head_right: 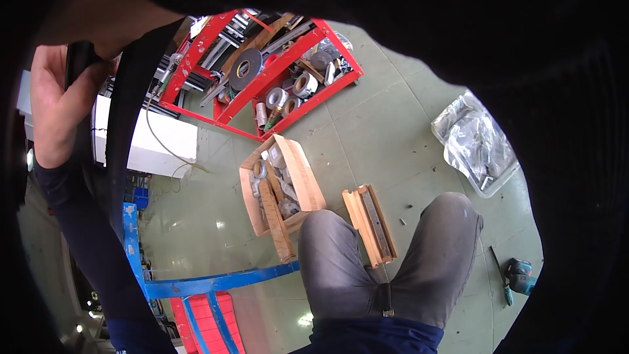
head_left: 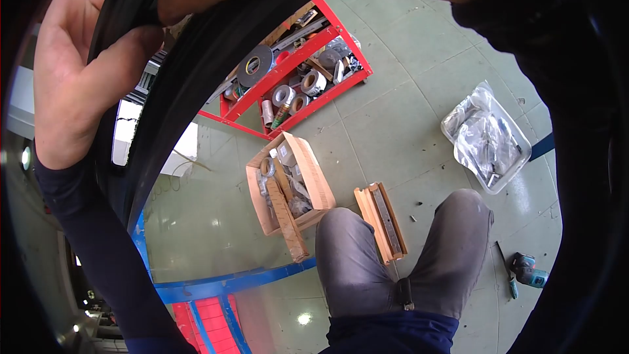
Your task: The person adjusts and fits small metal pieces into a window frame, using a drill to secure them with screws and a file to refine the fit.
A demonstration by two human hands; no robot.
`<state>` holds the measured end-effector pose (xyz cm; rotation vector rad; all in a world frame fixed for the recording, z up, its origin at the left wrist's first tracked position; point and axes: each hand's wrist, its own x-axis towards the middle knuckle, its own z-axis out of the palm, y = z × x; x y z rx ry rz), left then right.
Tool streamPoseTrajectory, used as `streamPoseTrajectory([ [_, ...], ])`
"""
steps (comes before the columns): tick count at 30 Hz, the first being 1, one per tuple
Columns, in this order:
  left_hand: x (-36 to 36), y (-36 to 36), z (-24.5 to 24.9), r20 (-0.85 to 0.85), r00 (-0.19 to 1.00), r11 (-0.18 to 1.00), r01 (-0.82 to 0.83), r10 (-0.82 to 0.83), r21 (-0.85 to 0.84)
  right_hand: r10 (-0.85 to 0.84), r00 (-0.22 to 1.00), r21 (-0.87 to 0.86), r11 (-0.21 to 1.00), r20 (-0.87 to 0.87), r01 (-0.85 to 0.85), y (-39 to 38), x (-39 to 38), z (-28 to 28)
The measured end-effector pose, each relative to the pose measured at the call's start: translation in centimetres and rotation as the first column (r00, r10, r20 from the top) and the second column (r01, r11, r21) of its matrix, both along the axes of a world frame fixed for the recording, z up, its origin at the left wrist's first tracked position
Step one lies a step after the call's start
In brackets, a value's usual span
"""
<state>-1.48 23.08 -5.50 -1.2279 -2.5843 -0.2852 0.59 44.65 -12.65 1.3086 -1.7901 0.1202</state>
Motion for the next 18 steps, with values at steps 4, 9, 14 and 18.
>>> streamPoseTrajectory([
  [4,0.9,0.6,-1.3,-0.008,0.996,0.994,0.085,-0.085,0.069,0.024,1.0,0.012,1.0,0.012,-0.025,-0.1,-0.2,0.2],
  [9,0.6,0.1,-0.8,-0.016,0.999,0.999,0.05,-0.05,0.018,0.031,0.999,0.027,0.999,0.013,-0.031,0.2,0.1,0.4],
  [14,1.0,-0.4,-0.8,-0.059,0.998,1.0,0.008,-0.008,-0.004,0.041,0.999,0.048,0.998,0.026,-0.042,-1.3,0.0,0.4],
  [18,0.6,0.0,-1.3,-0.018,0.992,0.991,0.127,-0.126,0.039,0.05,0.998,0.061,0.997,0.026,-0.051,-1.7,-0.2,0.8],
])
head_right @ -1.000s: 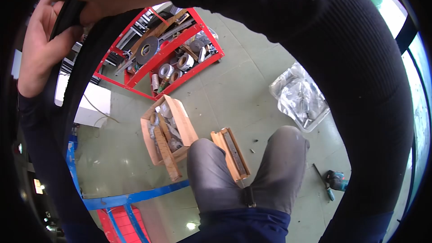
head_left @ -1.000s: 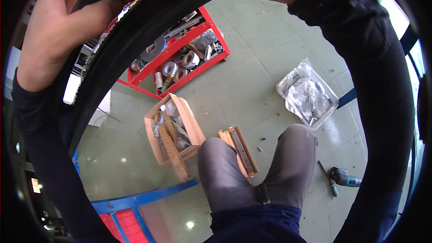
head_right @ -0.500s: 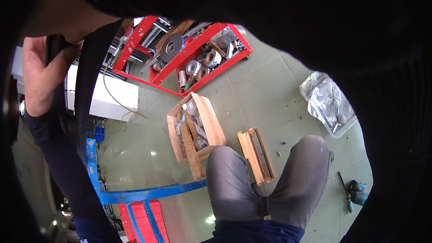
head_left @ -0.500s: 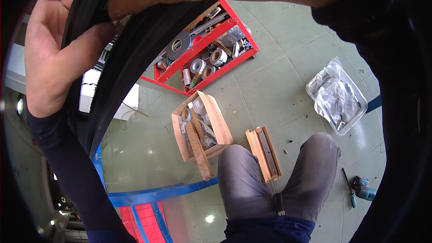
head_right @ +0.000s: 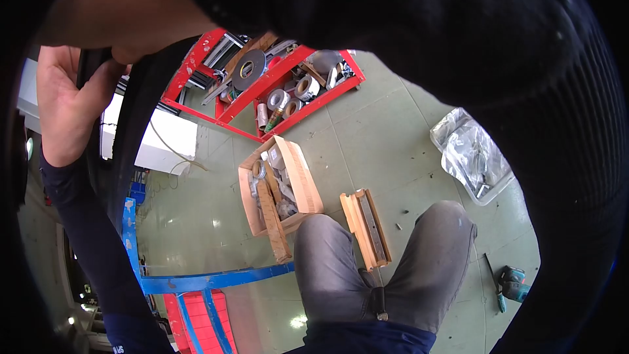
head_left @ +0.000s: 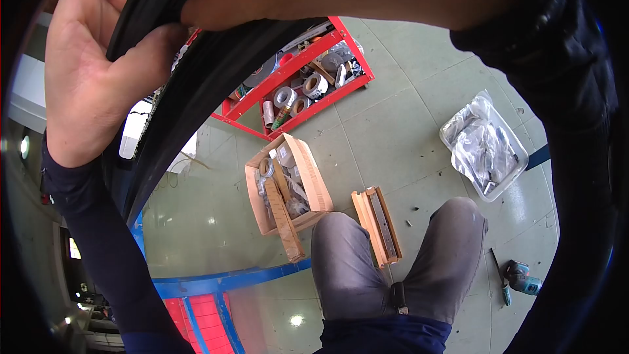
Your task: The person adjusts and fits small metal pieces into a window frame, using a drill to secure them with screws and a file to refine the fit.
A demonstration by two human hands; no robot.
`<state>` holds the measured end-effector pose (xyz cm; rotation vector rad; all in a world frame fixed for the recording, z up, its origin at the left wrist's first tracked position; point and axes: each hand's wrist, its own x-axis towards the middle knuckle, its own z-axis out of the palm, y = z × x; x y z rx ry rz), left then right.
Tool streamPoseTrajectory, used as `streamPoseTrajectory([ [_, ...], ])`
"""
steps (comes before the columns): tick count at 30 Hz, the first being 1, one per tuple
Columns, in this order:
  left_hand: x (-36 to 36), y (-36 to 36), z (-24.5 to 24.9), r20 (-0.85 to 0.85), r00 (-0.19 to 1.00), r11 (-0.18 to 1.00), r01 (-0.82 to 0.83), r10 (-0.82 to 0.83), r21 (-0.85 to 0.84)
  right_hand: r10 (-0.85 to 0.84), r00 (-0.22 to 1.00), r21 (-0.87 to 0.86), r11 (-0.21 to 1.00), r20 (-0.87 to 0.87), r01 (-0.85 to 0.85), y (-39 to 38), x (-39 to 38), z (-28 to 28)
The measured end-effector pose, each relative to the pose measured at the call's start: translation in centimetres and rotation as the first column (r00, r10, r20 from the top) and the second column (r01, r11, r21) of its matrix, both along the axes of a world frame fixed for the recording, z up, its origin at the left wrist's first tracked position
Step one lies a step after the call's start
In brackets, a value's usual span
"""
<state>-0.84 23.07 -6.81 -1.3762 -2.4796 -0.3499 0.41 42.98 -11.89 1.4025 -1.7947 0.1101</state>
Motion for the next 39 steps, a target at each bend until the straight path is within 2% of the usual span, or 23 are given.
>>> streamPoseTrajectory([
  [3,0.1,0.5,0.0,0.099,0.995,1.0,0.01,-0.01,-0.001,-0.007,1.0,0.0,1.0,-0.018,0.007,0.1,-0.2,0.4],
  [6,0.9,2.3,-2.0,0.103,0.988,0.98,0.094,-0.114,0.176,-0.024,0.999,-0.006,1.0,-0.037,0.024,0.1,0.1,0.5],
  [8,1.7,3.8,-2.4,0.198,0.951,0.94,0.172,-0.236,0.294,-0.049,0.997,-0.032,0.998,-0.057,0.047,0.8,0.6,0.4],
  [10,2.1,4.8,-1.4,0.42,0.826,0.904,0.225,-0.375,0.364,-0.079,0.994,-0.055,0.996,-0.078,0.075,1.3,1.4,0.5],
  [13,1.2,2.9,-0.2,0.551,0.772,0.94,0.179,-0.318,0.292,-0.112,0.985,-0.128,0.987,-0.132,0.095,1.8,2.3,0.5],
  [14,1.5,2.7,0.5,0.504,0.853,0.989,0.086,-0.137,0.124,-0.121,0.978,-0.177,0.98,-0.168,0.091,2.0,2.7,0.5],
  [16,0.1,2.2,-0.2,0.274,0.928,0.968,0.248,-0.252,0.049,-0.152,0.958,-0.313,0.947,-0.245,0.07,2.4,2.6,0.1],
  [17,-0.7,2.1,-0.6,0.147,0.939,0.95,0.313,-0.311,0.01,-0.165,0.944,-0.408,0.912,-0.285,0.036,2.7,2.3,-1.0],
  [20,-4.0,1.1,1.5,0.478,0.878,0.999,-0.011,0.028,-0.037,-0.271,0.896,-0.702,0.71,-0.352,-0.06,6.8,3.9,-7.2],
  [22,2.1,3.6,0.6,0.385,0.908,0.986,0.14,-0.165,0.092,-0.452,0.887,-0.827,0.532,-0.094,0.183,9.4,9.8,-13.6],
  [23,2.0,4.0,-0.6,0.24,0.967,0.991,0.057,-0.085,0.121,-0.515,0.857,-0.866,0.42,0.018,0.271,10.4,12.6,-16.8],
  [24,1.9,4.0,-0.9,0.183,0.978,0.993,0.082,-0.097,0.087,-0.604,0.776,-0.872,0.264,0.183,0.411,11.6,15.3,-21.4],
  [25,1.7,4.0,-0.4,0.118,0.987,0.994,0.1,-0.106,0.053,-0.553,0.686,-0.816,0.016,0.474,0.577,11.3,18.0,-27.7],
  [26,1.9,3.4,0.4,-0.089,0.996,0.994,-0.036,0.027,-0.099,-0.369,0.526,-0.63,-0.27,0.766,0.728,10.1,21.3,-34.2],
  [27,3.9,4.4,-0.4,0.139,0.989,0.999,-0.052,0.05,0.013,-0.265,0.36,-0.443,-0.428,0.895,0.788,9.1,24.9,-41.3],
  [29,2.4,3.9,-0.3,0.268,0.963,0.998,0.001,-0.017,0.058,-0.089,-0.009,-0.044,-0.571,0.996,0.82,5.7,34.0,-55.4],
  [30,2.1,4.0,0.0,0.309,0.951,0.999,-0.019,0.006,0.038,0.05,-0.256,0.237,-0.575,0.965,0.783,3.2,38.2,-59.3],
  [31,1.4,4.3,-0.2,0.349,0.937,1.0,0.015,-0.022,0.024,0.116,-0.395,0.394,-0.526,0.911,0.754,0.9,41.8,-62.0],
  [33,0.8,4.2,0.3,0.397,0.917,0.999,0.047,-0.045,0.002,0.283,-0.411,0.498,-0.55,0.867,0.67,-1.2,43.3,-61.8],
  [36,1.3,4.6,-0.8,0.414,0.91,0.998,0.015,0.009,-0.055,0.318,0.095,0.105,-0.559,0.943,0.823,1.2,38.5,-58.0],
  [37,0.5,3.5,-0.9,0.411,0.912,0.998,0.02,0.005,-0.058,0.185,0.072,0.024,-0.473,0.98,0.88,3.1,37.0,-56.3],
  [38,-0.4,2.2,0.2,0.4,0.916,0.998,0.028,-0.007,-0.048,0.264,0.171,0.029,-0.614,0.949,0.789,4.9,34.3,-54.7],
  [39,0.8,3.7,0.6,0.492,0.866,0.994,-0.052,0.091,-0.093,0.204,0.408,-0.21,-0.61,0.89,0.764,6.6,31.4,-50.9],
])
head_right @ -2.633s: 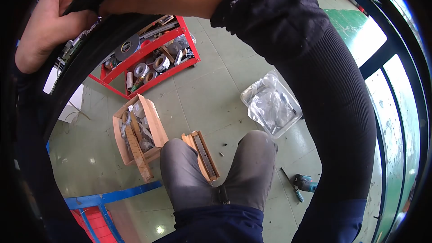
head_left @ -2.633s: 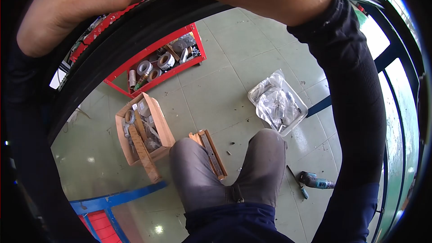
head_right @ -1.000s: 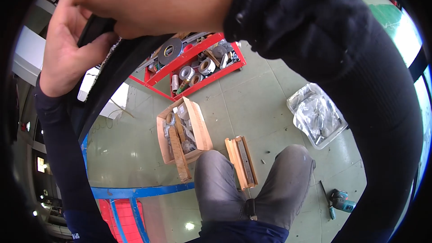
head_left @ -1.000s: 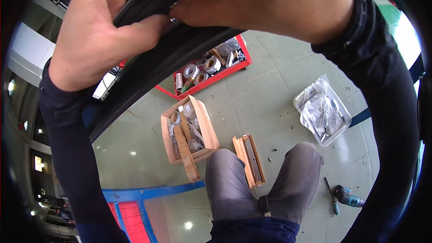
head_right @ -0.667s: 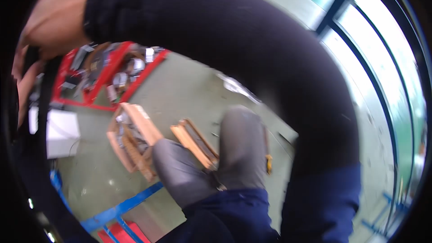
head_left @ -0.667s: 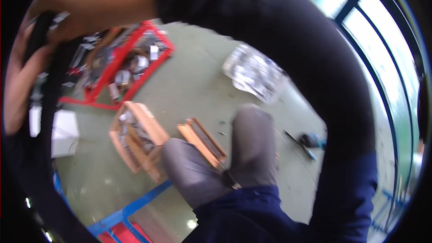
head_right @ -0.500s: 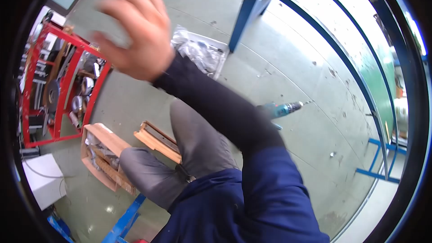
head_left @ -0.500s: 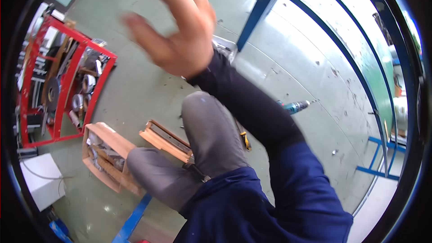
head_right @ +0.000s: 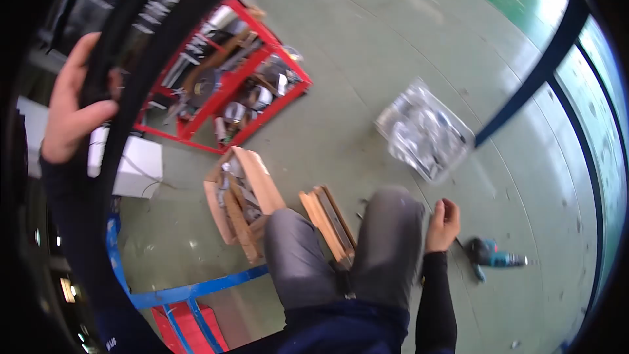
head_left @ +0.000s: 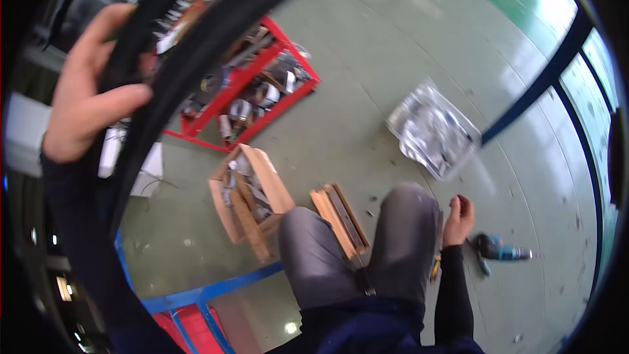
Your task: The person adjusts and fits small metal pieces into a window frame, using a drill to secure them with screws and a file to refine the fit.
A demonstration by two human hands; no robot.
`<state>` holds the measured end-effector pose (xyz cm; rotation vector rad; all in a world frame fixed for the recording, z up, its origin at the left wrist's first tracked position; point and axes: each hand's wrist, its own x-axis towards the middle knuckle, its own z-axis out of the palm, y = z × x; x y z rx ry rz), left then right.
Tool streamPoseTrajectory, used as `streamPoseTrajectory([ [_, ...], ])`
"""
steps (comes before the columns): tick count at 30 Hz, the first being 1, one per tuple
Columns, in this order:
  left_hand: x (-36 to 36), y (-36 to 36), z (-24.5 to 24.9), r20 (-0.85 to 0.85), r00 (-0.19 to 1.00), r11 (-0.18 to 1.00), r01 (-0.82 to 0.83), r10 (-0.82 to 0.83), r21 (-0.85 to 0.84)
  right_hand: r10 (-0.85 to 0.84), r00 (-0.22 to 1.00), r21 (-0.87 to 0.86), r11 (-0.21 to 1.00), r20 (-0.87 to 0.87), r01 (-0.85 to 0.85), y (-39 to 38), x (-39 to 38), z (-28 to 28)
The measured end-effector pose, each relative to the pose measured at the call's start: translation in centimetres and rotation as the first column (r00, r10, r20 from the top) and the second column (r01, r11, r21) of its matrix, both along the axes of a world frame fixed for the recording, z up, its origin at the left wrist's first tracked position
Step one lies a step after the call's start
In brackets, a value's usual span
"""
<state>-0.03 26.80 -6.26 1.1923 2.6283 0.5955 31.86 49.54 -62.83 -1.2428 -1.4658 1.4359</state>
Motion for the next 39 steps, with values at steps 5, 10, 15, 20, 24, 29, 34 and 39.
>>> streamPoseTrajectory([
  [5,0.4,0.5,0.2,0.181,0.971,0.981,0.131,-0.156,0.143,0.632,0.722,0.808,0.563,-0.283,-0.176,-2.4,-13.5,31.4],
  [10,-1.7,-0.4,0.1,0.109,0.947,0.949,0.289,-0.303,0.124,0.68,0.704,0.949,0.314,-0.206,-0.025,-8.1,-20.4,45.1],
  [15,-2.3,-0.6,0.2,-0.208,0.916,0.935,0.354,-0.344,0.01,0.756,0.6,0.796,0.521,-0.262,-0.309,-10.5,-22.2,46.6],
  [20,-0.9,-0.6,0.4,-0.215,0.933,0.95,0.307,-0.289,0.058,0.8,0.532,0.731,0.535,-0.277,-0.424,-9.5,-22.7,46.5],
  [24,0.2,-1.2,-0.1,-0.486,0.849,0.937,0.313,-0.205,0.153,0.782,0.537,0.724,0.565,-0.318,-0.395,-9.5,-22.0,46.5],
  [29,3.3,-1.2,-3.2,-0.863,0.502,0.683,0.653,-0.064,0.329,0.72,0.486,0.674,0.672,-0.496,-0.308,-9.5,-19.7,45.6],
  [34,6.9,-1.7,-12.2,-0.617,0.738,0.491,0.659,-0.273,0.57,0.719,0.469,0.455,0.691,-0.514,-0.562,-10.7,-14.3,41.6],
  [39,7.5,0.6,-24.1,0.028,0.904,0.495,0.208,-0.427,0.843,0.731,0.652,0.338,0.676,-0.199,-0.655,-6.9,-10.1,34.1],
])
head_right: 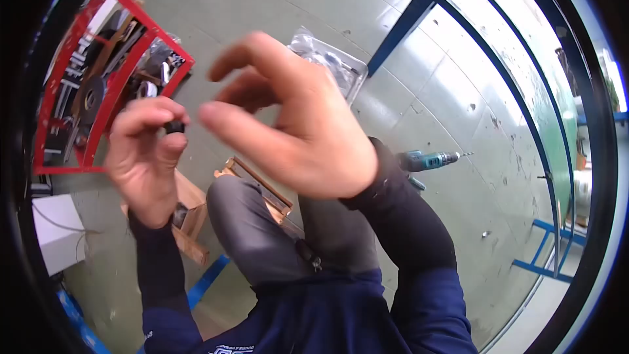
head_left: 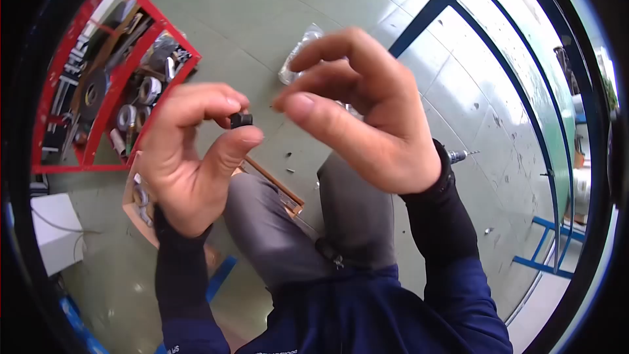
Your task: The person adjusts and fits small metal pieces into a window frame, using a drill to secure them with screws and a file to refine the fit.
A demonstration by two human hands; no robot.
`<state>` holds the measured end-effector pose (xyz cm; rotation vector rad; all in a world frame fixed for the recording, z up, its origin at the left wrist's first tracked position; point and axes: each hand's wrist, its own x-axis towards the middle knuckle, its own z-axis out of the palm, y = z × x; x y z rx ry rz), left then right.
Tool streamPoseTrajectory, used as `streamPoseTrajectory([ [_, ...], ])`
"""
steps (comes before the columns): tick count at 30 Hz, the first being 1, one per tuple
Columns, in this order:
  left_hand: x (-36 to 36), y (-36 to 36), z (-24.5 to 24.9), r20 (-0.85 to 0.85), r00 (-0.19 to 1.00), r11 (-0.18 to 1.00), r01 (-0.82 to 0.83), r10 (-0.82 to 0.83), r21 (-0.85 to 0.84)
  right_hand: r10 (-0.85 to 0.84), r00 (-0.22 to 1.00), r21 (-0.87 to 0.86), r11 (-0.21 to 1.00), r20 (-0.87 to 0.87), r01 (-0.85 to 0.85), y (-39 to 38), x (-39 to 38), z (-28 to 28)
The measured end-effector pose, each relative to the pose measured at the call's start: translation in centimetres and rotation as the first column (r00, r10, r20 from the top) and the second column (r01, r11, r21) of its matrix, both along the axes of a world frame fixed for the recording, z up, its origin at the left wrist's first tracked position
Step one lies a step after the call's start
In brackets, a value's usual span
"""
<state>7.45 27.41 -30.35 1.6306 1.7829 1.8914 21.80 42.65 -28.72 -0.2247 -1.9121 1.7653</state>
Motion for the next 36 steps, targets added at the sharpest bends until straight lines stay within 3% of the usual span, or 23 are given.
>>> streamPoseTrajectory([
  [1,0.4,0.9,-4.7,0.348,0.937,0.999,0.03,-0.021,-0.021,-0.118,0.993,0.21,0.971,0.018,0.112,2.2,1.0,-4.2],
  [4,1.7,3.1,-17.8,0.763,0.644,0.959,0.181,0.051,-0.216,-0.426,0.775,0.312,0.899,0.468,0.306,7.9,6.9,-18.5],
  [7,5.5,3.5,-26.7,0.947,0.237,0.904,0.319,0.215,-0.285,-0.436,0.366,0.267,0.863,0.822,0.428,6.6,15.5,-36.2],
  [9,7.1,4.3,-29.2,0.951,0.13,0.867,0.391,0.279,-0.308,-0.571,0.092,0.539,0.809,0.816,0.235,2.2,21.8,-47.1],
  [11,8.1,5.2,-30.8,0.942,0.082,0.834,0.445,0.325,-0.327,-0.483,-0.139,0.502,0.839,0.865,0.209,-0.9,24.7,-51.1],
  [14,8.3,7.3,-32.6,0.936,0.115,0.787,0.512,0.334,-0.344,-0.525,0.031,0.518,0.847,0.851,0.115,-3.5,26.8,-53.4],
  [19,8.1,11.8,-38.3,0.912,0.243,0.713,0.569,0.33,-0.41,-0.517,0.223,0.438,0.84,0.827,0.321,-5.5,28.6,-55.6],
  [22,7.9,15.9,-43.8,0.782,0.601,0.67,0.513,0.165,-0.536,-0.527,0.318,0.28,0.767,0.788,0.577,-5.5,27.3,-53.2],
  [25,7.4,20.9,-47.3,0.444,0.896,0.676,0.328,-0.002,-0.66,-0.447,0.454,-0.045,0.672,0.771,0.739,-3.7,24.1,-46.4],
  [27,7.7,23.3,-48.0,0.593,0.803,0.643,0.425,0.056,-0.637,-0.349,0.578,-0.299,0.599,0.737,0.743,-1.1,22.1,-43.0],
  [28,7.9,23.8,-48.1,0.731,0.676,0.602,0.548,0.089,-0.581,-0.341,0.627,-0.34,0.613,0.7,0.713,-0.1,21.2,-42.5],
  [31,9.4,23.1,-46.2,0.933,0.316,0.696,0.631,0.174,-0.344,-0.322,0.726,-0.425,0.641,0.607,0.64,3.1,17.2,-40.2],
  [36,9.2,20.8,-43.7,0.977,0.194,0.772,0.607,0.087,-0.189,-0.228,0.778,-0.381,0.77,0.586,0.512,4.0,16.1,-38.6],
])
